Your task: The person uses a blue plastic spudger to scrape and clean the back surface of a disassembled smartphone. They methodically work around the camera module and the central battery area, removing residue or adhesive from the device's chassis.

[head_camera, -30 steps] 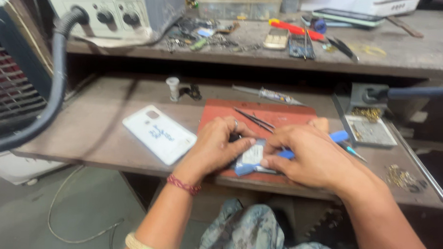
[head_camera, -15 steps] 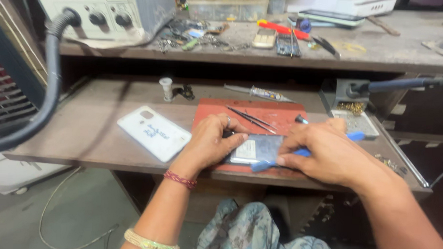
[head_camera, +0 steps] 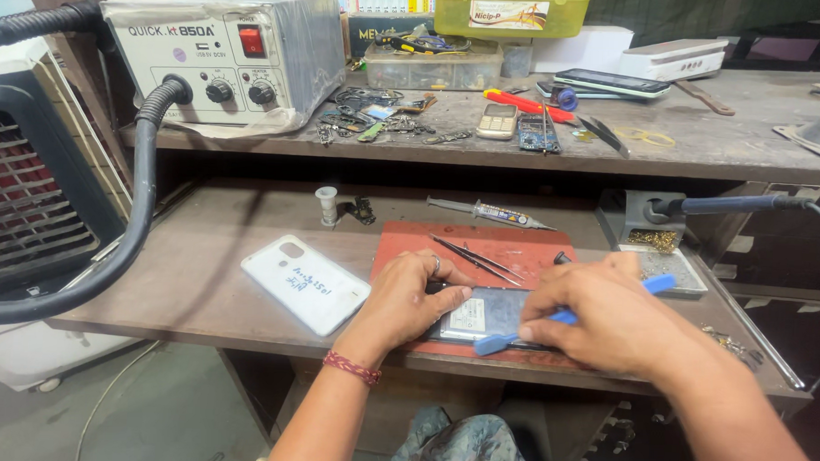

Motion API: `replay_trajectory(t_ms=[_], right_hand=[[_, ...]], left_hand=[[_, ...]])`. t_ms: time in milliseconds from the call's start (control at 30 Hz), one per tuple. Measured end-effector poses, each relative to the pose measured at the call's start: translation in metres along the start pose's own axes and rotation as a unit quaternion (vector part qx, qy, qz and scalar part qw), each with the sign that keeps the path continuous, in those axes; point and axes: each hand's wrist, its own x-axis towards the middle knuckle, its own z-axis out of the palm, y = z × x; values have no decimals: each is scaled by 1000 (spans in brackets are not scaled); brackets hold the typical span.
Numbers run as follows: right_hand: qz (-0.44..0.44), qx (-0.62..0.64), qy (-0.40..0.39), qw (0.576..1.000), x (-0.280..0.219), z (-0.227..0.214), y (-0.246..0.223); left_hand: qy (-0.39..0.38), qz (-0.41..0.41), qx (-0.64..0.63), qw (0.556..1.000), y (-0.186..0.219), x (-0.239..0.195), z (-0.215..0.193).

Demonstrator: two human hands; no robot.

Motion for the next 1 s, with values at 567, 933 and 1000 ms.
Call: replay_trajectory(t_ms=[567, 933, 1000], right_hand=[[-55, 39, 3, 998, 16, 11, -22], [32, 13, -33, 999, -13, -5, 28], [28, 19, -28, 999, -15, -8, 33]], left_hand=[[-22, -17, -22, 999, 0, 1, -3], [-29, -16, -29, 999, -1, 3, -1], [-26, -10, -23, 999, 0, 4, -3]])
